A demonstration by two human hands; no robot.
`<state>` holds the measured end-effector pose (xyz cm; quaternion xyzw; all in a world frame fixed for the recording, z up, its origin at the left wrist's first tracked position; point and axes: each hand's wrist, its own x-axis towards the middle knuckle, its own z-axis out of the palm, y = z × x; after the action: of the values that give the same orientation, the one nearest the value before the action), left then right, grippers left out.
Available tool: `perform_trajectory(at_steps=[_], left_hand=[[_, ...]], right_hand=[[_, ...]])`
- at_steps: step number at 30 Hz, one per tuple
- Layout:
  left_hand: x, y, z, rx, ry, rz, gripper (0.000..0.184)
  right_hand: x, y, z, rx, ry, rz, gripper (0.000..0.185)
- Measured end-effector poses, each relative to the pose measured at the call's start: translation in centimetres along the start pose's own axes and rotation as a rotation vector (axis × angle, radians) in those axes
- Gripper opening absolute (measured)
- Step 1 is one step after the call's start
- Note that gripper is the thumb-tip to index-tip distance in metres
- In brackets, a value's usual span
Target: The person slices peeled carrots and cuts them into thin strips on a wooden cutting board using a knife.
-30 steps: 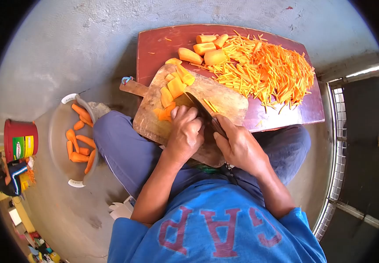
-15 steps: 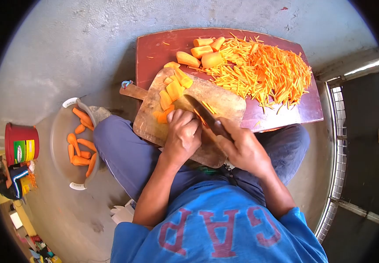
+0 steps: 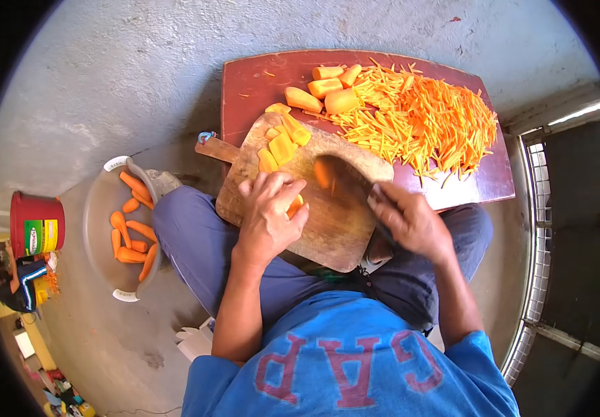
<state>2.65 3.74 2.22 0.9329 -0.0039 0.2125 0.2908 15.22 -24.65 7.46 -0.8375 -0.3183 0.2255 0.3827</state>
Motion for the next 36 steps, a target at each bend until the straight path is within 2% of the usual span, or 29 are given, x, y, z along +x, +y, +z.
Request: perform_trajectory(at_steps=[3,5,10,11,16,20,23,27,28,31,32,36], left_hand=[[-0.3,-0.1,0.9,0.031,-0.080,0.016,0.046],[-0.3,-0.3,1.3,0.022,-0.080,0.020,0.047],[0.1,0.0,2.0,0.020,-0.027,-0.014,0.042],[0.2,0.1,2.1,0.009,-0.014,-0.017,0.039],[1.4,-0.2,2.7,-0.127,0.068,-0.033,0.025],[4.8,0.3,2.5,-0.056,0.019,-0.008,0.023],[8.6,-0.1,4.5,0.044,0.029,0.036,0.027],[13.8,-0.4,7.7,0.120,-0.103,-0.081,0.035],[14.5,-0.9,9.0,0.140,-0.045,-0.022,0.035],[15.5,-1.4,11.4,0.128,-0.163,-0.091,0.031],[15.4,-1.4,11.9,0.097,-0.116,-0.062,0.030],[14.3,-1.0,11.2,-0.040,0.052,-0.034,0.032]], right_hand=[[3.8,2.1,-2.5,0.019,0.116,0.125,0.033],[5.4,2.6,-3.9,0.103,0.091,0.193,0.033],[3.2,1.8,-1.5,-0.095,0.143,-0.177,0.038],[1.7,1.0,-1.0,-0.062,0.062,-0.053,0.040],[-1.9,-1.6,-0.7,-0.125,-0.012,-0.003,0.041],[-0.9,2.0,-0.4,-0.139,0.299,-0.029,0.046],[1.3,5.3,-1.0,0.157,0.390,0.019,0.047],[1.5,6.1,-1.9,0.542,0.328,0.153,0.044],[1.1,5.5,-1.9,0.600,0.332,0.152,0.041],[-0.2,6.1,-2.5,0.588,0.242,0.117,0.040],[-1.0,6.1,-3.7,0.579,0.106,0.217,0.040],[-2.8,3.3,-5.4,0.381,-0.044,0.102,0.042]])
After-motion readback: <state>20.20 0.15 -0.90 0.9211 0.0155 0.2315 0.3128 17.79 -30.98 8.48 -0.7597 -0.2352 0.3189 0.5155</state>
